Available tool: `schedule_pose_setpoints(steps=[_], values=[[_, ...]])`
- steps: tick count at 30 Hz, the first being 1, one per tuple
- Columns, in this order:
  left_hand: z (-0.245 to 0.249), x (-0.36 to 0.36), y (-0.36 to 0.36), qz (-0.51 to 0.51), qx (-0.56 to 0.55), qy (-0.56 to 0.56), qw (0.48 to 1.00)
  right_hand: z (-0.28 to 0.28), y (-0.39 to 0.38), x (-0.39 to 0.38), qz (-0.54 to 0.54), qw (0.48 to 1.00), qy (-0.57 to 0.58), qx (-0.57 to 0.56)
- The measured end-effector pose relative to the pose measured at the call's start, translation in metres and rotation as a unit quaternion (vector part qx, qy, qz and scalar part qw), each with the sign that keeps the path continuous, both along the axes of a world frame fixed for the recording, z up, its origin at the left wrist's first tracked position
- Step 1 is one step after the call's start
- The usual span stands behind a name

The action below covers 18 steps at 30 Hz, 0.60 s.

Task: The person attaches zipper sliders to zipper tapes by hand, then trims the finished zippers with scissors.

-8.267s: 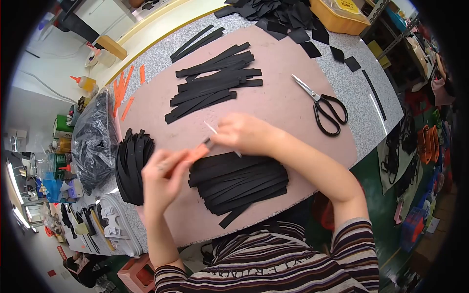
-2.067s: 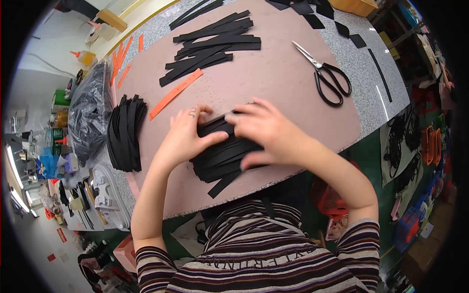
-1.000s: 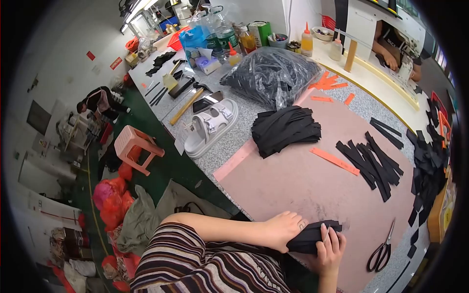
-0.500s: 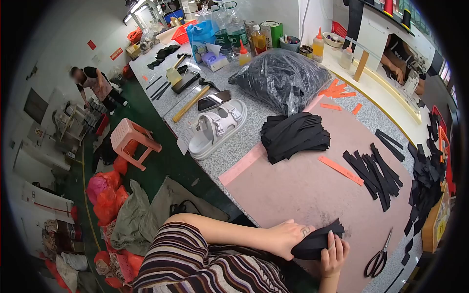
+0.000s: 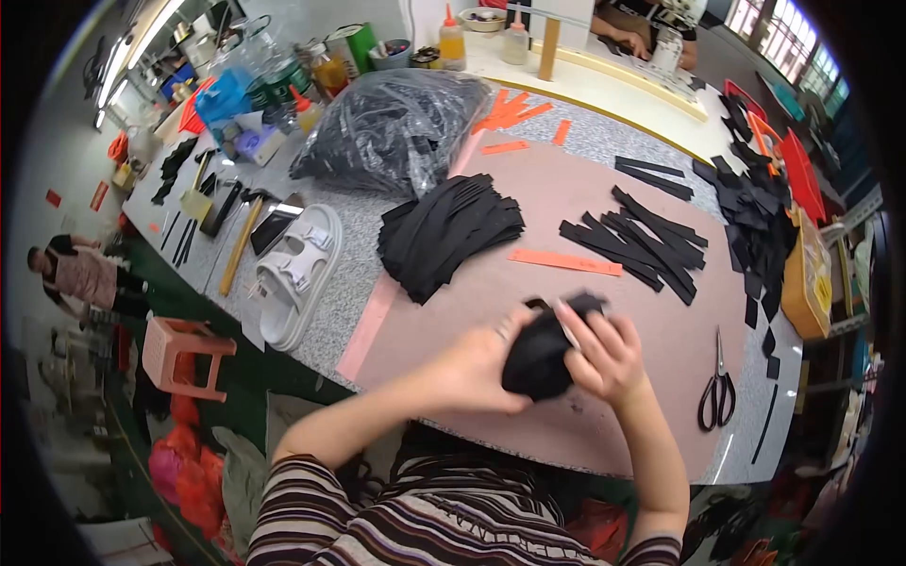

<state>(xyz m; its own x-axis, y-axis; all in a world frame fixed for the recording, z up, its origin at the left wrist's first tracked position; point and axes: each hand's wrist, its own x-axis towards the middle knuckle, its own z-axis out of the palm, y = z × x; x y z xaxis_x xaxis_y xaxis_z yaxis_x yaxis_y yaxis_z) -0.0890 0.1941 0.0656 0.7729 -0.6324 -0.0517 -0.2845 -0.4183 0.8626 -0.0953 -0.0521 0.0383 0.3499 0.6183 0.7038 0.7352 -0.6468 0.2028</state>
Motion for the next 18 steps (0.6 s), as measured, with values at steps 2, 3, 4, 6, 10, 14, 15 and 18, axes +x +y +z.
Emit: schedule_pose_setpoints(steps=[2,3,4,6,10,14,15,18], values=[[0.032,0.035,0.021,0.015,-0.026,-0.177,0.984,0.034,0.027,0.044,0.007,0.997,-0.07,0.035],[0.066,0.046,0.032,0.053,0.059,-0.132,0.988,0.049,0.039,0.065,-0.004,0.994,-0.1,0.038],[0.086,0.062,0.043,0.073,0.054,-0.112,0.99,0.061,0.053,0.085,-0.005,0.993,-0.107,0.051],[0.113,0.09,0.063,0.104,0.115,-0.125,0.98,0.074,0.078,0.122,0.011,0.994,-0.076,0.072],[0.064,0.147,0.101,0.089,0.252,-0.064,0.962,0.008,0.116,0.158,-0.001,0.985,0.171,0.012],[-0.016,0.162,0.123,0.176,0.184,-0.139,0.957,-0.036,0.122,0.148,0.033,0.937,0.331,0.108],[-0.015,0.163,0.12,0.181,0.198,-0.157,0.951,-0.034,0.122,0.149,0.047,0.94,0.32,0.109],[0.0,0.153,0.11,0.192,0.235,-0.192,0.933,-0.024,0.115,0.14,0.024,0.942,0.318,0.107]])
